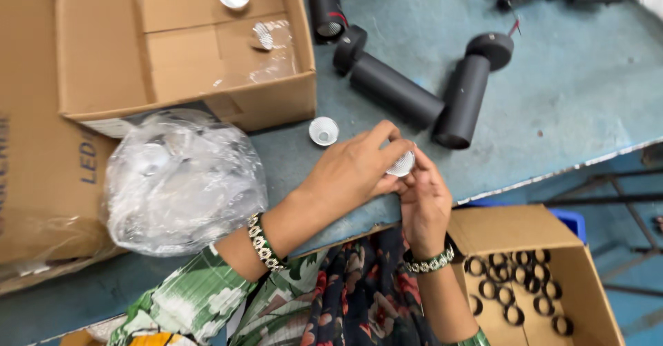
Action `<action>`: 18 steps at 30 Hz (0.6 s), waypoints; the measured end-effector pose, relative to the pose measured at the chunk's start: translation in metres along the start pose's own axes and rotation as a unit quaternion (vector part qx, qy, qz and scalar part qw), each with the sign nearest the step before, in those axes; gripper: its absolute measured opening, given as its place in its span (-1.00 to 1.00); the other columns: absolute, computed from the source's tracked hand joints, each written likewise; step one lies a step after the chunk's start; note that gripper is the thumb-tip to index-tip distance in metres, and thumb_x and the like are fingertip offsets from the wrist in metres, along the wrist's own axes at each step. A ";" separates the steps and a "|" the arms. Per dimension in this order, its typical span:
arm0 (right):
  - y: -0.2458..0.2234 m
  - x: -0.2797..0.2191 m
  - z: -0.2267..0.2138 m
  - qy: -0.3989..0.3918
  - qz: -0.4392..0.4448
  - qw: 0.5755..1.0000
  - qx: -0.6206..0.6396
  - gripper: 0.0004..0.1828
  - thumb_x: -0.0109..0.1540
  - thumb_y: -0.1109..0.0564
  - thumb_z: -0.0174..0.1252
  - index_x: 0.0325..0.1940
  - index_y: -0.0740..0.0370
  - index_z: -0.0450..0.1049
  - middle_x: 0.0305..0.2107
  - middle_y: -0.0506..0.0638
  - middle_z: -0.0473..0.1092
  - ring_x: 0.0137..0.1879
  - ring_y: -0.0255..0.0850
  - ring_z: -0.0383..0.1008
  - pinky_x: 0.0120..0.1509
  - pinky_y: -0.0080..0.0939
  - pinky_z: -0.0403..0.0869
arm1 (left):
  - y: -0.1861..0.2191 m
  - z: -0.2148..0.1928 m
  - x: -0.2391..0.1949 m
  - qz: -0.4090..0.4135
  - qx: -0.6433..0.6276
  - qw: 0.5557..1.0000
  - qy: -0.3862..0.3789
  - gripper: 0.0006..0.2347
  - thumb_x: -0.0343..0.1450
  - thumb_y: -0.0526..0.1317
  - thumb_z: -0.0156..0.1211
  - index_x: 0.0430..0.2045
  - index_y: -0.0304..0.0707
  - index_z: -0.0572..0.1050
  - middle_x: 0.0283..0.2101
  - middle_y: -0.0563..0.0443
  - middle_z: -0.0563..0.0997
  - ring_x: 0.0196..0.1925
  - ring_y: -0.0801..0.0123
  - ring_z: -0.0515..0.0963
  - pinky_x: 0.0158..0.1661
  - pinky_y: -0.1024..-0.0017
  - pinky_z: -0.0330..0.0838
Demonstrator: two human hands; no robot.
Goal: The person unpackages and assembles light fixture components, handling individual reflectors, plastic rings, and light bulbs, and placing them into the cylindrical fixture housings.
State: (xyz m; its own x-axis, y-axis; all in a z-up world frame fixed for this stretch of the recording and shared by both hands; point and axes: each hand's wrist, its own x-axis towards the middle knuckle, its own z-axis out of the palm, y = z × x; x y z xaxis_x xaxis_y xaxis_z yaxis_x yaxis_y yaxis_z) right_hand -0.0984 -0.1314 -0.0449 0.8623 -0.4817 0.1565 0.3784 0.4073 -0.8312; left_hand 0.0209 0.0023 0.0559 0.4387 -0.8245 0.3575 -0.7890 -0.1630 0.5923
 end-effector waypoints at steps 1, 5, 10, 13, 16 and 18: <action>0.001 -0.001 -0.001 0.007 -0.001 1.000 -0.010 -0.44 0.49 0.02 0.01 0.45 0.49 0.22 0.12 0.17 0.40 0.13 -0.16 0.49 0.22 -0.15 0.52 | 0.000 0.002 -0.004 0.013 0.008 1.000 0.008 -0.60 0.25 -0.24 0.40 -0.02 -0.17 0.47 -0.05 -0.02 0.48 -0.09 0.08 0.62 -0.21 0.20 0.53; 0.003 -0.001 0.001 0.063 0.019 0.996 -0.053 -0.60 0.44 0.14 0.07 0.31 0.44 0.36 0.07 0.08 0.46 0.05 -0.26 0.48 0.09 -0.26 0.50 | 0.004 0.008 -0.011 0.011 0.003 1.000 0.024 -0.61 0.28 -0.28 0.38 0.00 -0.16 0.46 0.00 0.02 0.47 -0.01 0.12 0.61 -0.15 0.22 0.53; 0.005 -0.003 0.006 0.091 -0.007 0.992 -0.084 -0.68 0.41 0.21 0.13 0.22 0.42 0.42 -0.04 0.05 0.49 0.02 -0.29 0.51 0.12 -0.33 0.52 | -0.003 0.015 -0.017 -0.025 -0.125 0.990 0.052 -0.61 0.31 -0.28 0.41 0.02 -0.20 0.47 0.02 -0.10 0.45 -0.04 0.08 0.59 -0.13 0.28 0.53; -0.001 -0.004 0.010 0.069 -0.006 0.993 -0.095 -0.67 0.41 0.20 0.14 0.23 0.42 0.44 -0.10 0.07 0.50 -0.17 -0.32 0.46 -0.15 -0.35 0.49 | -0.016 0.015 -0.019 -0.125 -0.282 0.951 0.011 -0.74 0.42 -0.30 0.32 0.00 -0.16 0.55 -0.01 0.00 0.51 -0.23 0.39 0.63 -0.18 0.47 0.60; -0.003 -0.002 0.014 0.076 0.003 0.991 -0.113 -0.66 0.40 0.20 0.15 0.24 0.42 0.43 -0.11 0.06 0.49 -0.21 -0.32 0.44 -0.20 -0.36 0.46 | -0.017 0.023 -0.023 -0.143 -0.359 0.921 0.047 -0.76 0.44 -0.30 0.28 -0.01 -0.18 0.55 -0.02 0.03 0.47 -0.21 0.52 0.58 -0.23 0.57 0.57; -0.003 -0.001 0.014 0.075 0.013 0.990 -0.120 -0.64 0.42 0.20 0.13 0.26 0.43 0.43 -0.10 0.07 0.48 -0.19 -0.31 0.43 -0.20 -0.35 0.46 | -0.021 0.026 -0.025 -0.145 -0.374 0.915 0.052 -0.77 0.45 -0.30 0.29 -0.01 -0.19 0.55 -0.02 0.03 0.46 -0.20 0.53 0.57 -0.25 0.58 0.57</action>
State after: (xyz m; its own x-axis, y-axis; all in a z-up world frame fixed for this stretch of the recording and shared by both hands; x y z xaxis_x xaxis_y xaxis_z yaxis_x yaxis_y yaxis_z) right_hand -0.0953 -0.1214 -0.0349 0.8045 -0.5901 0.0679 0.2504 0.2333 -0.9396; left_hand 0.0155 0.0128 0.0156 0.6520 -0.7430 0.1512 -0.1354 0.0822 0.9874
